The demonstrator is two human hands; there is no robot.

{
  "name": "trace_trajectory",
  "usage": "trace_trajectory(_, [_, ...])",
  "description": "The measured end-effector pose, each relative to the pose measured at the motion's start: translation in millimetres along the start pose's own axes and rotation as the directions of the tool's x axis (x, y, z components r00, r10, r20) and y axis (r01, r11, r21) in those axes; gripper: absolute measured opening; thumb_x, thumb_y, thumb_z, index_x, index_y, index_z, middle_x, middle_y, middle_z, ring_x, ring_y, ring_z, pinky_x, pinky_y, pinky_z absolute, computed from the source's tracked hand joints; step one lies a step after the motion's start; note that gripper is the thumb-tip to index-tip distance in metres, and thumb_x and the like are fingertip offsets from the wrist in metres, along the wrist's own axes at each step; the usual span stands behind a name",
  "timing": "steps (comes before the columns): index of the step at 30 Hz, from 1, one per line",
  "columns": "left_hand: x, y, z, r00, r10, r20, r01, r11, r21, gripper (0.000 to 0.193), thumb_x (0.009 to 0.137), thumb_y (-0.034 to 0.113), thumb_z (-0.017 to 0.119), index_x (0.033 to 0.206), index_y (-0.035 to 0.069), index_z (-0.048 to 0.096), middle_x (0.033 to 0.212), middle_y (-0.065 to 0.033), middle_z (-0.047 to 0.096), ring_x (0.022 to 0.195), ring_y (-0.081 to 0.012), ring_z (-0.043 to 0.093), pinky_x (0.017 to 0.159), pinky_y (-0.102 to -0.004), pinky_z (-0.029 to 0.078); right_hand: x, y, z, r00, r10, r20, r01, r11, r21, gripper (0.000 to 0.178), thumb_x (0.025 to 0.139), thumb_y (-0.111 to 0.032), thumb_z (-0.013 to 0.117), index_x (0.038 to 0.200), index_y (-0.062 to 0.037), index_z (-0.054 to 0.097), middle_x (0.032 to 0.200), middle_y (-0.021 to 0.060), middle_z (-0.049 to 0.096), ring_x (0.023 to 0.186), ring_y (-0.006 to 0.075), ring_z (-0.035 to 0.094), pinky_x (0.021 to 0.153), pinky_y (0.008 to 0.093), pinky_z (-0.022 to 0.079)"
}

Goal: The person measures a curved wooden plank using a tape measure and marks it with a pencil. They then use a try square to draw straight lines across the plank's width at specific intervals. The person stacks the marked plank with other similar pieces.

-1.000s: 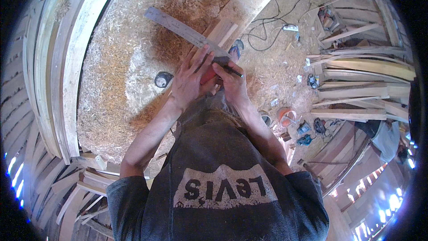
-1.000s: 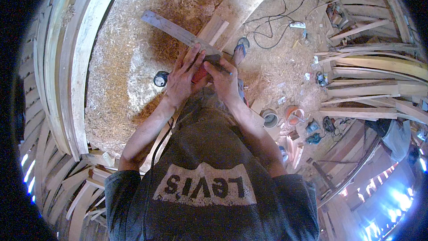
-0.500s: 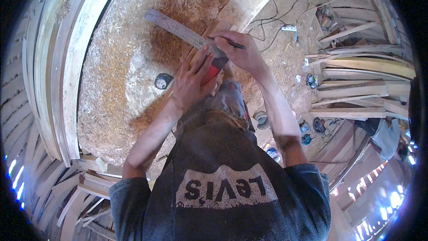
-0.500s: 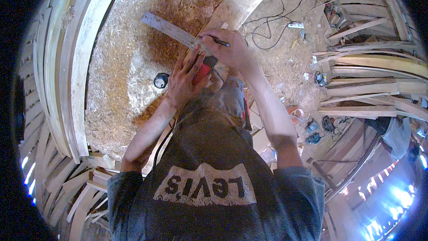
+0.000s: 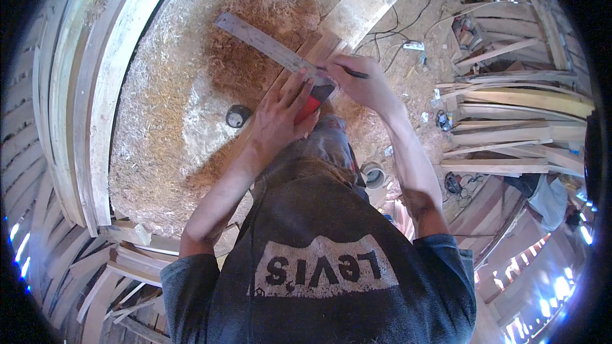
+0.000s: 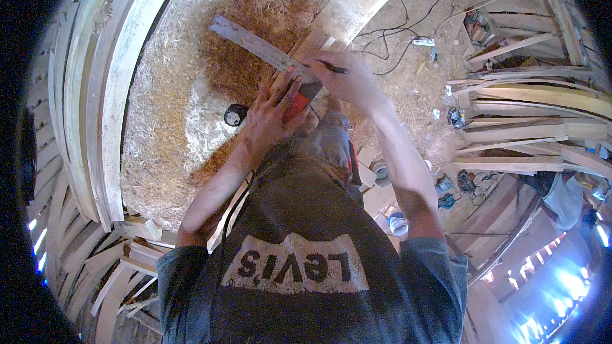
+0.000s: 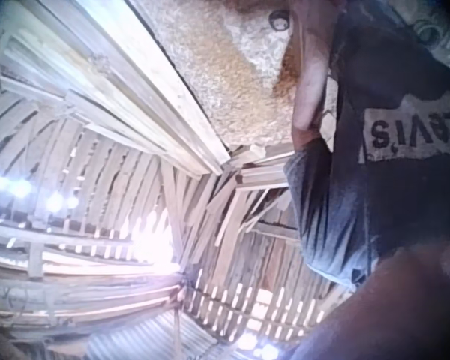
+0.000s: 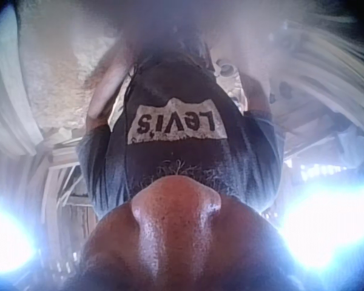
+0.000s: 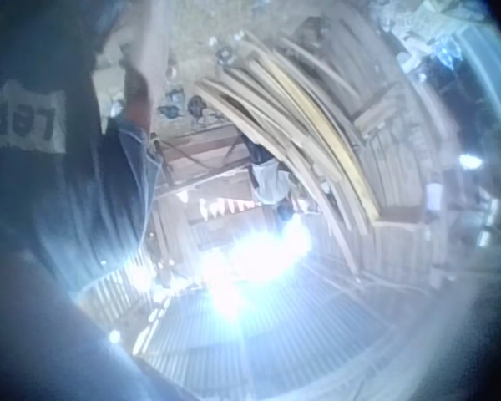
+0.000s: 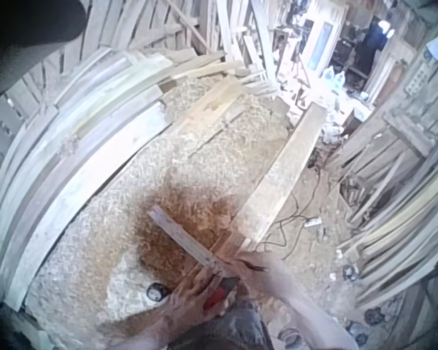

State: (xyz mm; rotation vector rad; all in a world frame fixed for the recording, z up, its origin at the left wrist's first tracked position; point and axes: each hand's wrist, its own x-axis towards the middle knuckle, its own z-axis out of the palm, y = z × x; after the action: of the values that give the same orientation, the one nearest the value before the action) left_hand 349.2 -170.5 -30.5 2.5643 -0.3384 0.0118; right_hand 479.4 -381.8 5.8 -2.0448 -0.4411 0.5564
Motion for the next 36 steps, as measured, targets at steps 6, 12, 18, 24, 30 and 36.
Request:
trace_trajectory(6, [-0.5, 1.7, -2.4, 1.000, 0.001, -0.006, -0.001, 1.000, -0.008, 0.074, 0.093, 0.040, 0.076, 0.156, 0.009, 0.051, 0.170, -0.0136, 0.037, 0.150, -0.0424, 0.042, 0.122, -0.0534, 0.040, -55.4, 3.7, 32.6, 0.821, 0.568, -0.062, -0.369, 0.610, 0.702, 0.030, 0.103, -0.026, 0.071, 0.120, -0.0010, 0.070, 0.090, 0.0063, 0.072, 0.070, 0.0192, 0.068, 0.061, 0.0297, 0.055])
trace_trajectory(12, [-47.1, -2.1, -24.7, 0.939, -0.336, 0.069, 0.343, 0.920, -0.190, 0.090, 0.086, 0.043, 0.083, 0.160, 0.011, 0.044, 0.166, -0.0204, 0.040, 0.148, -0.0393, 0.046, 0.119, -0.0520, 0.043, -72.8, 20.8, 96.4, 0.847, 0.531, 0.024, -0.189, 0.258, 0.948, 0.016, 0.100, -0.002, 0.071, 0.116, -0.0047, 0.068, 0.105, 0.0054, 0.071, 0.086, 0.0159, 0.071, 0.065, 0.0333, 0.063])
trace_trajectory(18, [-125.6, -16.9, -28.5, 0.695, -0.649, 0.309, 0.716, 0.662, -0.221, 0.083, 0.085, 0.028, 0.084, 0.155, 0.004, 0.046, 0.135, -0.0268, 0.067, 0.126, -0.0411, 0.066, 0.109, -0.0450, 0.051, -121.7, 67.5, -19.7, 0.786, 0.535, -0.310, 0.057, 0.437, 0.898, 0.026, 0.099, -0.007, 0.073, 0.125, -0.0065, 0.067, 0.110, 0.0052, 0.073, 0.098, 0.0171, 0.073, 0.080, 0.0349, 0.066])
trace_trajectory(24, [-128.7, -59.6, -7.1, 0.781, -0.441, 0.441, 0.616, 0.434, -0.657, 0.085, 0.087, 0.034, 0.087, 0.156, 0.006, 0.047, 0.153, -0.0233, 0.056, 0.145, -0.0372, 0.051, 0.119, -0.0456, 0.041, -147.3, 78.1, -76.8, 0.757, 0.483, -0.440, 0.164, 0.512, 0.843, 0.027, 0.100, -0.005, 0.071, 0.126, -0.0057, 0.066, 0.110, 0.0063, 0.073, 0.100, 0.0195, 0.073, 0.089, 0.0407, 0.066])
trace_trajectory(30, [-115.0, -19.7, 24.3, 0.778, -0.622, 0.095, 0.626, 0.779, -0.028, 0.107, 0.083, 0.046, 0.084, 0.165, 0.004, 0.029, 0.154, -0.0326, 0.038, 0.142, -0.0511, 0.042, 0.120, -0.0590, 0.032, -159.0, 68.6, -59.1, 0.755, 0.516, -0.405, 0.097, 0.523, 0.847, 0.024, 0.101, -0.005, 0.070, 0.124, -0.0074, 0.067, 0.111, 0.0060, 0.073, 0.105, 0.0211, 0.072, 0.093, 0.0430, 0.063])
trace_trajectory(36, [-114.1, -6.2, 53.4, 0.774, -0.633, 0.022, 0.633, 0.774, 0.003, 0.123, 0.075, 0.031, 0.090, 0.171, 0.016, 0.015, 0.164, -0.0334, 0.025, 0.150, -0.0577, 0.026, 0.120, -0.0704, 0.024, -164.6, 71.5, -42.9, 0.803, 0.495, -0.332, 0.054, 0.494, 0.868, 0.027, 0.101, -0.006, 0.070, 0.128, -0.0081, 0.067, 0.114, 0.0067, 0.073, 0.107, 0.0224, 0.072, 0.095, 0.0459, 0.062])
